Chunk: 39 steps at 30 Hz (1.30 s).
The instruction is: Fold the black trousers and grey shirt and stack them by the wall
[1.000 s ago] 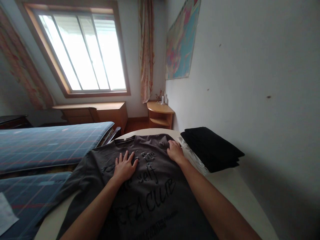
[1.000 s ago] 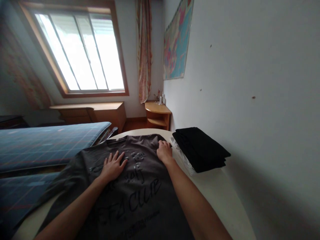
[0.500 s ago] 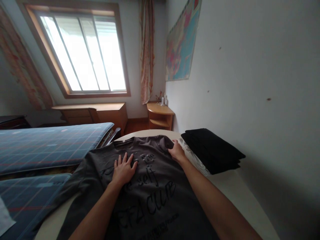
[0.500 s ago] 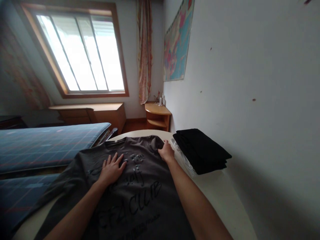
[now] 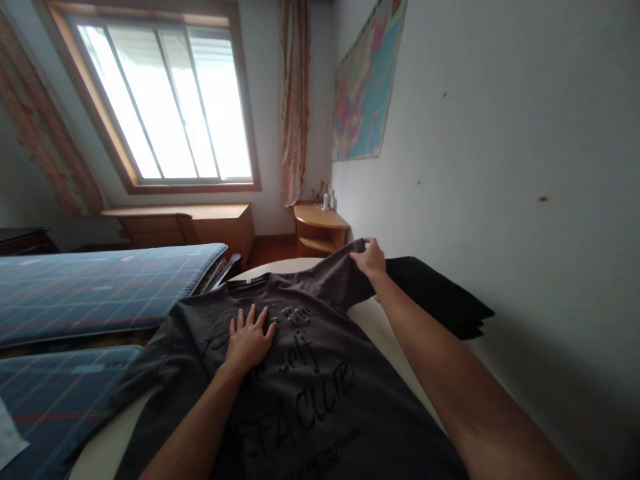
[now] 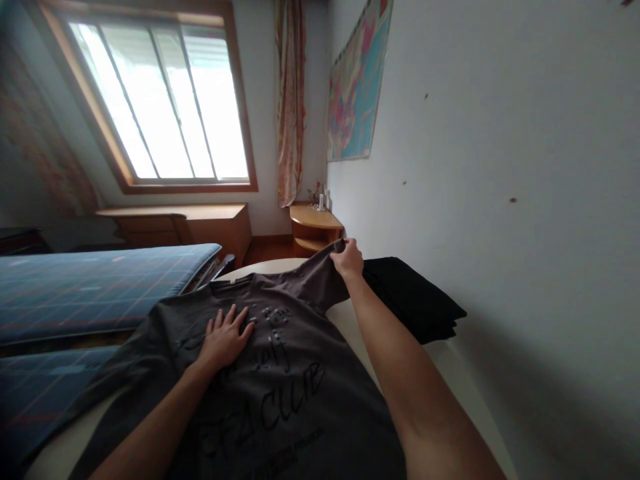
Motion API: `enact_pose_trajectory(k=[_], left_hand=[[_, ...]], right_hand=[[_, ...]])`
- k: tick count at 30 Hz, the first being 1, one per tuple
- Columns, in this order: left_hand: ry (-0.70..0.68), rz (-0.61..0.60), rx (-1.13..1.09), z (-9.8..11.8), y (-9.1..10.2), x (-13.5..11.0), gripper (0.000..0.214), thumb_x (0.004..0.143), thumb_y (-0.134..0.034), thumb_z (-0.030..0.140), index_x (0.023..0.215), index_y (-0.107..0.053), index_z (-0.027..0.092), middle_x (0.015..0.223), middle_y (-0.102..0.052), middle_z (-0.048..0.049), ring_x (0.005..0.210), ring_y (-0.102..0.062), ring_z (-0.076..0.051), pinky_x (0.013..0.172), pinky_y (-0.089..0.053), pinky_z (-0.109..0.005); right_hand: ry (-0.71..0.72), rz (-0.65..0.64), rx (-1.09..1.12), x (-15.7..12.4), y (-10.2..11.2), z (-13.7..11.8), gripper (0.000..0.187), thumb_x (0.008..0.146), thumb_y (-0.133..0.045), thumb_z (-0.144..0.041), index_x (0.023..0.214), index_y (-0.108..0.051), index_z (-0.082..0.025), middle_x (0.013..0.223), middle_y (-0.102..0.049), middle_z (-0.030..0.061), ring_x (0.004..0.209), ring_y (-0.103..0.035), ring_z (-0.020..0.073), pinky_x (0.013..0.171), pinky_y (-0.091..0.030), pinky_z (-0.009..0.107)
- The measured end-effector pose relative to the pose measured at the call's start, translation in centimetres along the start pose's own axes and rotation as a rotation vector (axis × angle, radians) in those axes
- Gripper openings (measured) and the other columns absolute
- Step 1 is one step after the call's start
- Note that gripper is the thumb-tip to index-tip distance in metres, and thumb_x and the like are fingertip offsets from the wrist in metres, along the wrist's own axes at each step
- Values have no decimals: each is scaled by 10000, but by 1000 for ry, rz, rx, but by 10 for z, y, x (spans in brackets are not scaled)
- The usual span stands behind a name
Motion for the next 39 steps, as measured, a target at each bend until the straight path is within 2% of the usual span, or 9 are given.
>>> enact_pose_trajectory(k=[5, 11, 16, 19, 22, 27, 31, 35, 39], left_hand=[[2, -4, -8, 0, 0, 0, 620, 969, -359, 553, 1522, -391, 276, 1614, -298, -91, 1480, -214, -414, 1162, -220, -562], [-5, 3, -9, 0, -1, 0, 609, 965, -374, 549, 1523, -383, 303, 1615, -297, -91, 1482, -207, -416, 1157, -216, -570], [-11, -11, -7, 1, -1, 0, 600, 970, -373, 536, 1526, -373, 310, 1616, -291, -102, 1481, -201, -422, 1153, -221, -573], [-19, -13, 5, 1, -3, 0, 595, 977, -359, 528, 1529, -368, 306, 1617, -289, -103, 1482, -204, -416, 1153, -217, -573], [-31, -7, 14, -1, -6, 1, 579, 981, -354, 505, 1530, -359, 322, 1619, -286, -93, 1482, -206, -415, 1150, -215, -578], [-27, -5, 27, -3, -8, -1, 582, 978, -356, 506, 1531, -357, 324, 1621, -281, -93, 1479, -207, -424, 1149, -223, -578], [-24, -23, 24, -3, -5, -3, 590, 975, -359, 512, 1531, -360, 314, 1621, -278, -91, 1477, -206, -430, 1154, -218, -583], [-22, -6, 16, -2, -4, -4, 592, 970, -370, 514, 1528, -368, 315, 1620, -283, -85, 1479, -206, -426, 1154, -211, -590], [-23, -5, 16, -1, -4, -4, 590, 972, -368, 508, 1528, -369, 312, 1622, -276, -92, 1477, -208, -429, 1147, -210, -602]], right_hand=[[152, -79, -235, -19, -15, -11, 449, 946, -489, -228, 1383, -431, -142, 1162, -659, 175, 1081, -633, 289, 902, -465, 364], [188, -188, -336, -31, -23, -7, 575, 978, -249, -88, 1503, -360, -295, 1274, -582, 147, 982, -659, 248, 843, -482, 379], [271, -104, -373, -41, -29, -17, 507, 984, -283, -122, 1439, -486, -217, 1544, -350, 162, 1322, -412, 331, 1023, -380, 479], [377, -312, -316, -62, -61, -29, 450, 1000, -343, -225, 1410, -524, -182, 1607, -265, 125, 1450, -215, 314, 1147, -216, 492], [416, -535, -271, -89, -97, -36, 545, 1003, -382, -449, 1510, -397, -252, 1593, -323, 84, 1448, -264, 268, 1155, -229, 445], [301, -710, -273, -109, -131, -17, 780, 917, -251, -761, 1558, -286, -319, 1649, -177, 60, 1498, -111, 377, 1152, -118, 609], [250, -645, -264, -102, -132, -2, 796, 907, -218, -783, 1564, -261, -335, 1664, -106, 32, 1503, -29, 394, 1164, -18, 604], [393, -578, -262, -99, -124, -7, 695, 937, -308, -719, 1501, -413, -328, 1605, -313, 44, 1463, -239, 350, 1162, -169, 543], [415, -338, -270, -88, -98, -10, 498, 1029, -299, -414, 1420, -511, -191, 1515, -441, 113, 1407, -325, 265, 1152, -224, 429]])
Point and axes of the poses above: each hand's wrist, its own x-axis towards the middle knuckle, its own y-axis out of the back of the hand, z = x × y, the point moved 6 cm from there along x, towards the middle knuckle
